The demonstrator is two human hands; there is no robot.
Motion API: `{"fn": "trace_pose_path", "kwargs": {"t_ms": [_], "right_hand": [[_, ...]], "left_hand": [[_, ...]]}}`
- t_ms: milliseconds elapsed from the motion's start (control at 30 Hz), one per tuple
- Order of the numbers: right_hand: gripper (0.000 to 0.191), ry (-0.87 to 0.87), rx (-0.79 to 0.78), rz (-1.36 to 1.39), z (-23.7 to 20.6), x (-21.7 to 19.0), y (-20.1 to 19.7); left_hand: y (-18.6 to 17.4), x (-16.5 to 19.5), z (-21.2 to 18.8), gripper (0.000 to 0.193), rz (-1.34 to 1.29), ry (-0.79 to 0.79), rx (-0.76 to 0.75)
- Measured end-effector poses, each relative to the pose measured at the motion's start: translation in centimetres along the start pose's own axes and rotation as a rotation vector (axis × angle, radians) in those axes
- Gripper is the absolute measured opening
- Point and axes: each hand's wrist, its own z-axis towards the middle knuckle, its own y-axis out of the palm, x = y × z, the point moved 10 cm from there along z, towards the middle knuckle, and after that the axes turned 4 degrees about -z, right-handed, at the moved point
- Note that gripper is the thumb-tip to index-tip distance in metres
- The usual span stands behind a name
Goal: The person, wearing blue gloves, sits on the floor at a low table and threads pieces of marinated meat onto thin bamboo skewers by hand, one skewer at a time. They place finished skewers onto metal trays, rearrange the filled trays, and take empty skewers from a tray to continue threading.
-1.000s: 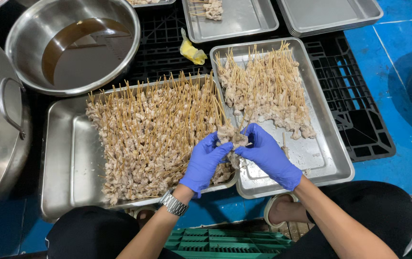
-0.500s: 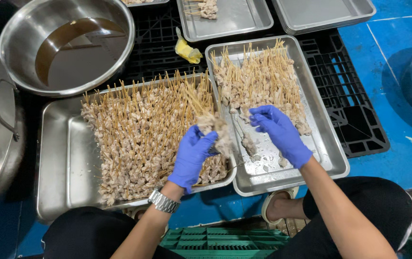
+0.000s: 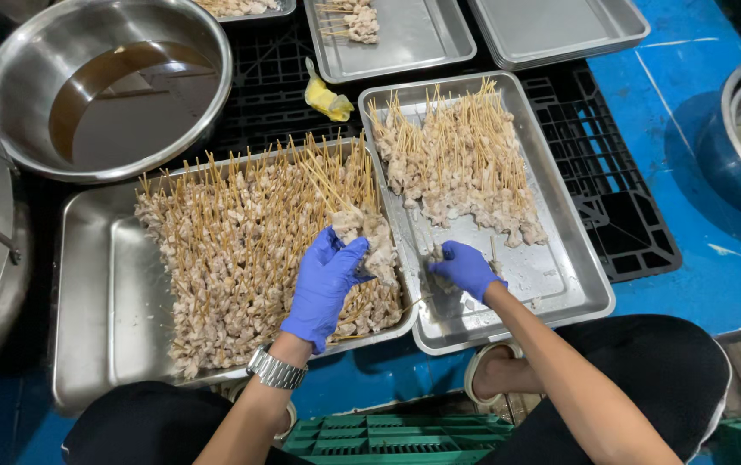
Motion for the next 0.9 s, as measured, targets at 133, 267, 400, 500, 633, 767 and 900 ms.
{"fn": "trace_pose_path", "kwargs": {"t_ms": [133, 267, 400, 500, 633, 767, 900], "right_hand": [[0.017, 0.011, -0.141, 0.177, 0.0, -0.5, 1.0], [0.021, -0.033, -0.111, -0.048, -0.3, -0.3, 1.0], [0.028, -0.073, -0.065, -0.197, -0.3, -0.3, 0.9], [0.028, -0.105, -0.065, -0.225, -0.2, -0.6, 0.9], [0.025, -0.052, -0.071, -0.164, 0.0, 0.0, 0.7], [0.024, 0.027, -0.099, -0.066, 0.1, 1.0, 0.5], [0.023, 0.112, -0.224, 0.252, 0.2, 1.9, 1.2]], "left_hand": [[-0.1, 0.6, -0.1, 0.04, 0.034, 0.023, 0.003], [-0.4, 0.1, -0.1, 0.039, 0.04, 0.01, 0.015], [-0.3, -0.1, 0.1, 0.039, 0.02, 0.028, -0.005], [-0.3, -0.1, 0.0, 0.039, 0.026, 0.036, -0.013], [-0.2, 0.0, 0.2, 0.039, 0.002, 0.051, -0.019], [-0.4, -0.3, 0.2, 0.039, 0.017, 0.012, -0.003], [-0.4, -0.1, 0.2, 0.039, 0.01, 0.025, -0.011]]}}
